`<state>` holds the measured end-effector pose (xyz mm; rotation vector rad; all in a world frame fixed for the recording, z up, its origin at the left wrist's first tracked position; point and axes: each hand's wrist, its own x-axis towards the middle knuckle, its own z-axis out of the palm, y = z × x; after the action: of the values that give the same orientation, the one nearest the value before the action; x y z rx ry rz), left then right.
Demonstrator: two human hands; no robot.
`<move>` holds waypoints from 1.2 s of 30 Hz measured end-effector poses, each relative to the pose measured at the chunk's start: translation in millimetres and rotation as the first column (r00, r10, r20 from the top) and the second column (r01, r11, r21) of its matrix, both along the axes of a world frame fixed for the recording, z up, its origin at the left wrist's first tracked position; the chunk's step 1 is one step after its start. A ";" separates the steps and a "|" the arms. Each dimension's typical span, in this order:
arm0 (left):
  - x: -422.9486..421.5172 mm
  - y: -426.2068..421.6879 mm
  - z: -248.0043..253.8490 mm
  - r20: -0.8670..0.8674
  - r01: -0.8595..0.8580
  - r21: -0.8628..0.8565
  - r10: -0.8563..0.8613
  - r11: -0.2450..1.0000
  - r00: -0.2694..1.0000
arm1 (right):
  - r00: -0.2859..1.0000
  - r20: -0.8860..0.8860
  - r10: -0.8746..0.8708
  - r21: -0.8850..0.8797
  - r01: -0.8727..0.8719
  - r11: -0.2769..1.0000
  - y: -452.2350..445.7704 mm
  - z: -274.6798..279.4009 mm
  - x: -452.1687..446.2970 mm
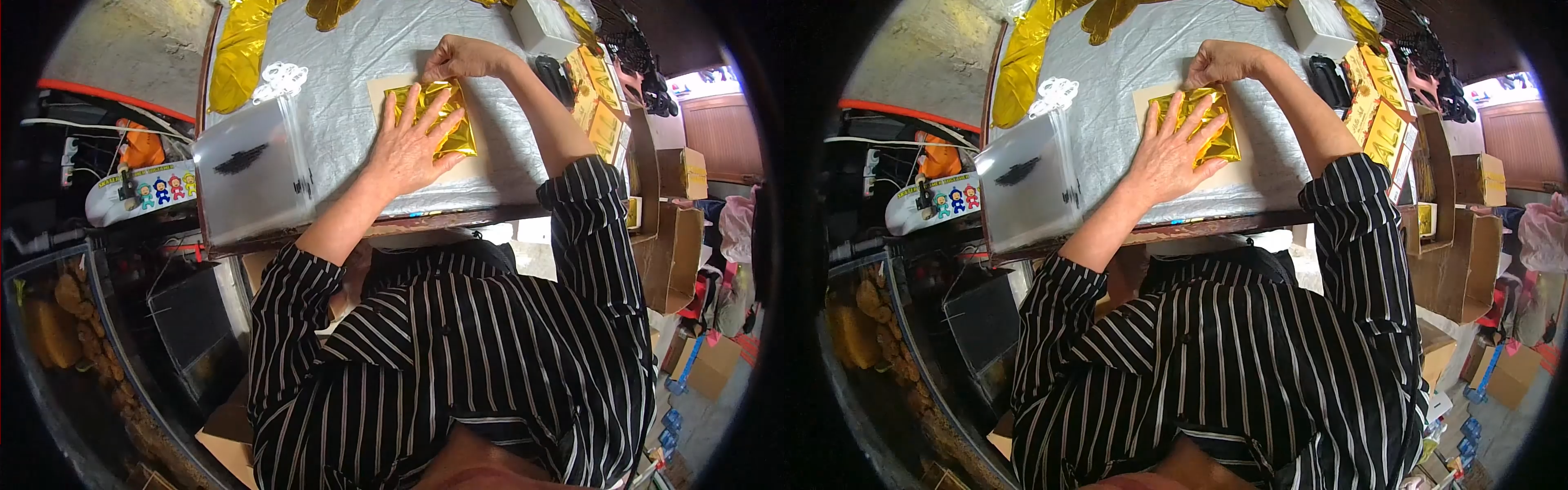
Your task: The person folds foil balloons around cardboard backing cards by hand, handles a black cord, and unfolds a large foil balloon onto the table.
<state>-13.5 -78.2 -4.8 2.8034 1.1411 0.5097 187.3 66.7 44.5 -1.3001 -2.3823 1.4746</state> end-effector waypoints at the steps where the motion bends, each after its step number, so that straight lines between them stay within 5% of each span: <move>1: -0.2 0.3 0.2 0.008 0.002 -0.006 -0.002 1.000 1.000 | 1.000 0.000 0.000 -0.004 0.000 1.000 -0.2 -1.4 0.6; 13: -2.0 0.0 1.2 0.063 -0.004 -0.031 0.006 1.000 0.998 | 0.997 -0.016 -0.072 0.243 0.074 0.967 -23.6 -17.2 4.7; 15: -2.0 0.9 3.2 0.082 0.001 -0.035 0.002 0.999 0.997 | 0.988 -0.142 -0.066 0.398 0.118 0.910 -28.4 -24.9 3.7; 22: -0.6 3.9 2.3 0.105 -0.006 -0.042 0.010 0.999 0.994 | 0.965 -0.163 -0.207 0.372 0.254 0.893 -45.6 -30.5 2.5; 25: -0.7 3.1 4.4 0.076 -0.009 -0.037 0.012 0.999 0.997 | 0.944 -0.193 -0.266 0.415 0.325 0.850 -54.9 -34.4 4.9; 27: 0.4 3.6 6.2 0.059 -0.008 -0.029 0.010 1.000 0.998 | 0.936 -0.202 -0.287 0.635 0.349 0.690 -58.7 -37.1 7.7; 30: -0.2 3.5 3.9 0.081 -0.021 -0.030 0.023 0.999 0.996 | 0.913 -0.076 -0.401 0.665 0.346 0.662 -100.1 -13.3 2.1; 32: -0.6 5.0 -0.5 0.048 -0.023 -0.030 0.025 0.999 0.999 | 0.960 -0.075 -0.270 0.800 0.220 0.558 -124.7 -34.8 -0.4; 33: -0.9 4.3 0.2 0.047 -0.021 -0.033 0.023 0.999 0.999 | 0.968 -0.032 -0.250 0.683 0.203 0.702 -137.6 -29.5 -3.5; 36: -2.4 6.5 2.6 -0.060 -0.033 -0.054 0.030 0.998 0.998 | 0.965 0.040 -0.261 0.715 0.155 0.682 -145.2 -47.0 -5.6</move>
<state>-15.8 -71.7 -2.2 2.7757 1.1931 0.3943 181.7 -78.4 -2.5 -1.3954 -2.3704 0.3087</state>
